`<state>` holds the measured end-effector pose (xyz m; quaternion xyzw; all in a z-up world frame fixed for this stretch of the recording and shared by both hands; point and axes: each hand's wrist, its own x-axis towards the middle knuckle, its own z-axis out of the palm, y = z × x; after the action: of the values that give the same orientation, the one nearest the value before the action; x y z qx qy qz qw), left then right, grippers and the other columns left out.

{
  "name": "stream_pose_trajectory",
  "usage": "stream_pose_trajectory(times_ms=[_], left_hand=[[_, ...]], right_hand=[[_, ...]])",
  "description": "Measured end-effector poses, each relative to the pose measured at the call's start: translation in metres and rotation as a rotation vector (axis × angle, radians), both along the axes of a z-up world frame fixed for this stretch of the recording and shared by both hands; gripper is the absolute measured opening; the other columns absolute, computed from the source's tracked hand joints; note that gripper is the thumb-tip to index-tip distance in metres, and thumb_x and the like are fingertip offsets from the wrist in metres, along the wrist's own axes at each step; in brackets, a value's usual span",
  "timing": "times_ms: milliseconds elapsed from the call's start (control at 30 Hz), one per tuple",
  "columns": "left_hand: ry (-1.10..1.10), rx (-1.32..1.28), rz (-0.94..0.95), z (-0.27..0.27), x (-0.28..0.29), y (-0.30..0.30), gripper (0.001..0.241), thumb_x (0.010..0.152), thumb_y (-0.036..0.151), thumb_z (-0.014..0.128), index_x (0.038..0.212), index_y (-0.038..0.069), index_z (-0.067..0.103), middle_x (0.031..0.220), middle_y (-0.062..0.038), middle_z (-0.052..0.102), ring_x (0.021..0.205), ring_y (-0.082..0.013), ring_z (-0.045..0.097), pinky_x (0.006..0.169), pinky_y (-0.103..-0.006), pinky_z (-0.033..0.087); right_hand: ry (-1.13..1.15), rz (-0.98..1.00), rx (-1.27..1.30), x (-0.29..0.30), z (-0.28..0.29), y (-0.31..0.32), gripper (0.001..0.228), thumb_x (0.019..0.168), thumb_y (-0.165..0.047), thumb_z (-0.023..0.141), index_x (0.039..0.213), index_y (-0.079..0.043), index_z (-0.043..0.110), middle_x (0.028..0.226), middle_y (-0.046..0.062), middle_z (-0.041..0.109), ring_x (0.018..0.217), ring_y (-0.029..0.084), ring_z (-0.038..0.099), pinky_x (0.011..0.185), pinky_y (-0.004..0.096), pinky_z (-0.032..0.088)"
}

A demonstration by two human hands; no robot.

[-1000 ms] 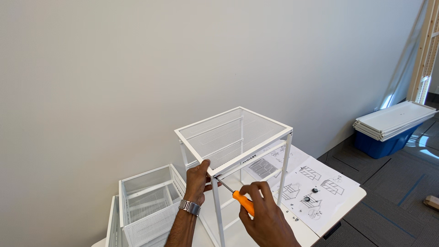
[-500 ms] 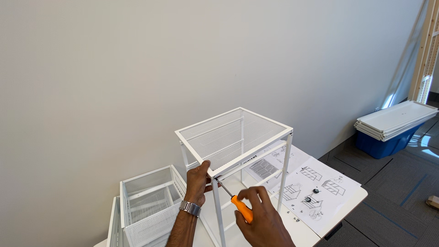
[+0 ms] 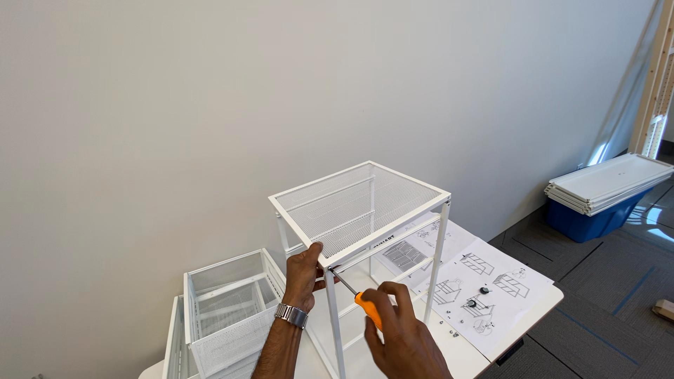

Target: The person assembles a white metal drawer unit by attaching a mesh panel to the frame using a screwdriver and screws while following paper instructions on the table.

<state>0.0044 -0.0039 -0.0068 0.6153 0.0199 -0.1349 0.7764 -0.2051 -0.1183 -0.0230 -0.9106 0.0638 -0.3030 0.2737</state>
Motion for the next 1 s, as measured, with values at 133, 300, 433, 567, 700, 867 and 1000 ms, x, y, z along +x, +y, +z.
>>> stream_pose_trajectory(times_ms=[133,300,433,567,700,867,1000], left_hand=[[-0.008,-0.012,-0.003,0.003,-0.003,0.001,0.038,0.098,0.032,0.077,0.073,0.011,0.057,0.067,-0.007,0.061,0.058,-0.0218,0.061,0.057,-0.0478,0.069],[-0.005,0.003,0.0,0.001,-0.002,0.001,0.037,0.098,0.034,0.076,0.074,0.012,0.057,0.068,-0.007,0.063,0.057,-0.0224,0.063,0.053,-0.0429,0.065],[-0.004,-0.011,-0.005,0.001,0.0,0.001,0.037,0.097,0.034,0.076,0.074,0.011,0.058,0.067,-0.008,0.062,0.057,-0.0216,0.059,0.056,-0.0467,0.068],[0.002,0.003,-0.006,0.004,-0.002,0.002,0.038,0.096,0.032,0.076,0.071,0.01,0.057,0.065,-0.009,0.063,0.055,-0.0246,0.062,0.055,-0.0449,0.066],[0.006,0.011,0.021,0.007,-0.006,0.002,0.037,0.096,0.03,0.077,0.071,0.01,0.059,0.064,-0.009,0.062,0.054,-0.0234,0.06,0.053,-0.0447,0.065],[0.012,0.012,0.027,-0.002,0.003,0.002,0.044,0.096,0.033,0.078,0.069,0.014,0.049,0.059,-0.004,0.048,0.05,-0.0296,0.067,0.049,-0.0395,0.054],[0.003,-0.004,0.034,0.005,-0.001,0.002,0.04,0.096,0.03,0.077,0.068,0.011,0.056,0.063,-0.008,0.06,0.054,-0.0229,0.057,0.053,-0.0454,0.066]], right_hand=[[-0.285,-0.016,-0.204,0.002,-0.004,-0.001,0.019,0.096,-0.014,0.075,0.113,-0.02,0.071,0.104,-0.003,0.065,0.06,0.02,0.061,0.045,0.037,0.054],[-0.112,-0.083,0.02,0.005,-0.001,0.0,0.028,0.099,-0.038,0.068,0.126,-0.031,0.071,0.076,-0.004,0.082,0.05,0.024,0.067,0.048,0.038,0.056],[0.348,-0.012,0.414,-0.006,0.038,0.001,0.026,0.106,-0.046,0.058,0.129,-0.035,0.063,0.058,0.001,0.062,0.053,0.02,0.062,0.059,0.035,0.046],[0.075,0.022,-0.021,0.003,0.004,-0.002,0.034,0.1,-0.022,0.072,0.13,-0.028,0.06,0.126,0.0,0.054,0.059,0.028,0.067,0.045,0.045,0.063],[-0.345,-0.105,-0.323,0.005,-0.009,0.004,0.012,0.101,-0.019,0.073,0.112,-0.02,0.072,0.106,-0.003,0.064,0.051,0.018,0.06,0.036,0.037,0.051],[0.033,-0.101,0.295,0.013,-0.01,0.004,0.024,0.103,-0.04,0.062,0.124,-0.037,0.074,0.051,0.003,0.059,0.046,0.03,0.059,0.053,0.042,0.05],[0.382,-0.068,0.647,-0.002,0.046,0.002,0.027,0.103,-0.052,0.064,0.118,-0.03,0.07,0.07,0.0,0.08,0.071,0.015,0.079,0.078,0.029,0.055]])
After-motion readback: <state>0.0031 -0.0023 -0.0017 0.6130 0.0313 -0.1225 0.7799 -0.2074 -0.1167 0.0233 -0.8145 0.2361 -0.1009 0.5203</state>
